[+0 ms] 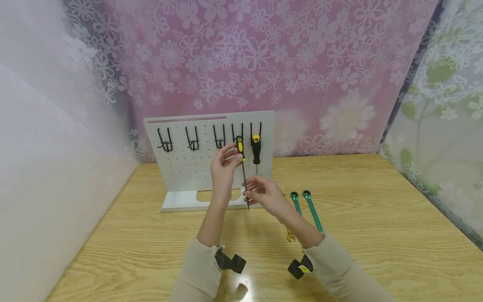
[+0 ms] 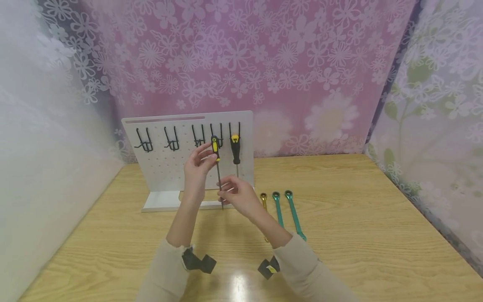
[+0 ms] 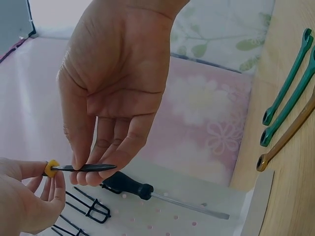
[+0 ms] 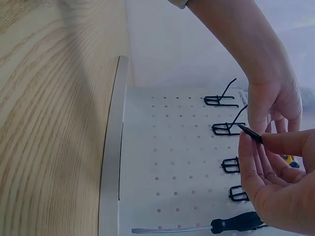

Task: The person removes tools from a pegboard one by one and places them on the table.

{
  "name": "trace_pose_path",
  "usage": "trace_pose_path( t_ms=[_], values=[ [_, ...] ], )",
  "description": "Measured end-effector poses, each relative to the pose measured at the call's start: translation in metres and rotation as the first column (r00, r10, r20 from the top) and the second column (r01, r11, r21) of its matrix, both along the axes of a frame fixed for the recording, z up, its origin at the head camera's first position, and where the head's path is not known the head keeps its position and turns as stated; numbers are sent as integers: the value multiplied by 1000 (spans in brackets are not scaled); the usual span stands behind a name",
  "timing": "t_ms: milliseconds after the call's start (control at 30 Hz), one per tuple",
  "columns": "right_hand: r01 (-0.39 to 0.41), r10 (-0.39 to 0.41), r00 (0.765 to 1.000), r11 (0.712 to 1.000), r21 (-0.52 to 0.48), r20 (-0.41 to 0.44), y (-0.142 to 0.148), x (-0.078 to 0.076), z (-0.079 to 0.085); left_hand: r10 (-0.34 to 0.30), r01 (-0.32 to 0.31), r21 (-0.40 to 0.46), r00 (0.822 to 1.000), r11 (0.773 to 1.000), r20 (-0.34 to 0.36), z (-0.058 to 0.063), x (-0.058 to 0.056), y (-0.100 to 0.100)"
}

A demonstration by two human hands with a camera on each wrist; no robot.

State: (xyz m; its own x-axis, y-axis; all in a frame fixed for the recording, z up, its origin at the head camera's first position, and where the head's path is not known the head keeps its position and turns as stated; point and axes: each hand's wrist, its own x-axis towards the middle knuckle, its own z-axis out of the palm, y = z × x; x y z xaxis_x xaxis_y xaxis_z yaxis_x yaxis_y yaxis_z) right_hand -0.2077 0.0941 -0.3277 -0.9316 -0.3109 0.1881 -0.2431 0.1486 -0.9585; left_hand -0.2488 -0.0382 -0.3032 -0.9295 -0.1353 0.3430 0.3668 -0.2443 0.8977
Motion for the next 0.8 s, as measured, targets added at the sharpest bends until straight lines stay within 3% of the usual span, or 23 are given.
trace_pose_path(
  t_ms=[300, 800],
  values=[
    [17, -17, 1000, 1000, 6, -10, 22, 10, 1, -32, 31, -42, 999, 999, -29, 1, 11, 20],
    [63, -62, 998, 998, 24, -13, 77, 31, -12, -123, 120, -64, 991, 991, -54, -17, 18, 71]
  ],
)
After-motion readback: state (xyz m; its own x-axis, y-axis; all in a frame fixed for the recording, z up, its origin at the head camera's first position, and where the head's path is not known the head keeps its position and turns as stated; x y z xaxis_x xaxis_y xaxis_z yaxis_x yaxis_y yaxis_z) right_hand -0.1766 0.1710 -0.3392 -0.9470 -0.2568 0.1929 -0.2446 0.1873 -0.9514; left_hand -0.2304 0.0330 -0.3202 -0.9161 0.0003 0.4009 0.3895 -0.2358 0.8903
